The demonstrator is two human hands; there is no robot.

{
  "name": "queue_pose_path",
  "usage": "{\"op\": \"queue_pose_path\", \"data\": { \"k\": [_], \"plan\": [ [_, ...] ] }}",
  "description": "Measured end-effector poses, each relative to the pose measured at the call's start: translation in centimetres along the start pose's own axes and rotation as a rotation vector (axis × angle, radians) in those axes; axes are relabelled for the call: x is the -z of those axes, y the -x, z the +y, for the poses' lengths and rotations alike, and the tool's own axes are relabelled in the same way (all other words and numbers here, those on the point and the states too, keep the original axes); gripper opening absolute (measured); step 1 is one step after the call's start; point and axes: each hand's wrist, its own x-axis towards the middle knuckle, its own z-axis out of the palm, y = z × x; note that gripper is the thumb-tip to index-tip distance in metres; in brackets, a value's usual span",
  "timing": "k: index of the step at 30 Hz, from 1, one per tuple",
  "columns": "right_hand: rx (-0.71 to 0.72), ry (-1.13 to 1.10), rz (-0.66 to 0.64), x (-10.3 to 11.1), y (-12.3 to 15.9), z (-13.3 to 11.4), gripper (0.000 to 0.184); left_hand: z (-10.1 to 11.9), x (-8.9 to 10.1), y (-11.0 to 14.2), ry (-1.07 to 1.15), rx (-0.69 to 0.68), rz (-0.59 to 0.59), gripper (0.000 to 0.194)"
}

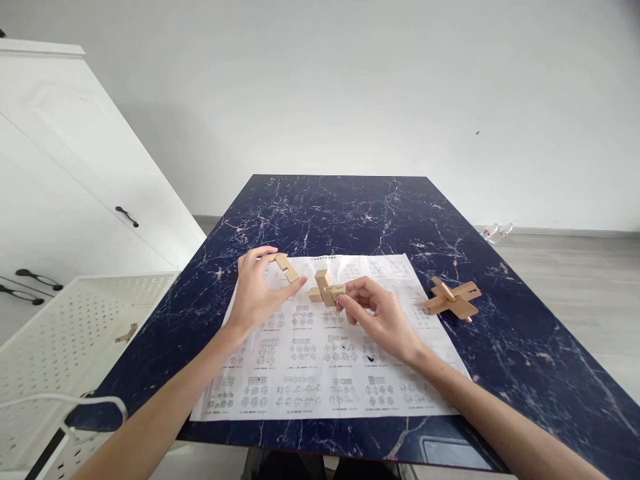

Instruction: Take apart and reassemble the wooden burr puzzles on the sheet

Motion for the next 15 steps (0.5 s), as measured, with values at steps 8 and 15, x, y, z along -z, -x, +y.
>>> {"op": "queue_pose_path", "data": {
  "k": [8, 15],
  "plan": [
    [-0.117, -0.141, -0.016, 0.4, -0.3, -0.5, 0.035, -1.2, -1.0, 0.7, -0.133, -0.154, -0.128, 0.076],
    [-0.106, -0.17, -0.046, -0.3, 0.0, -0.2, 0.034, 2.5, -1.0, 2.0, 0.054, -0.461, -0.232, 0.1]
  ]
}}
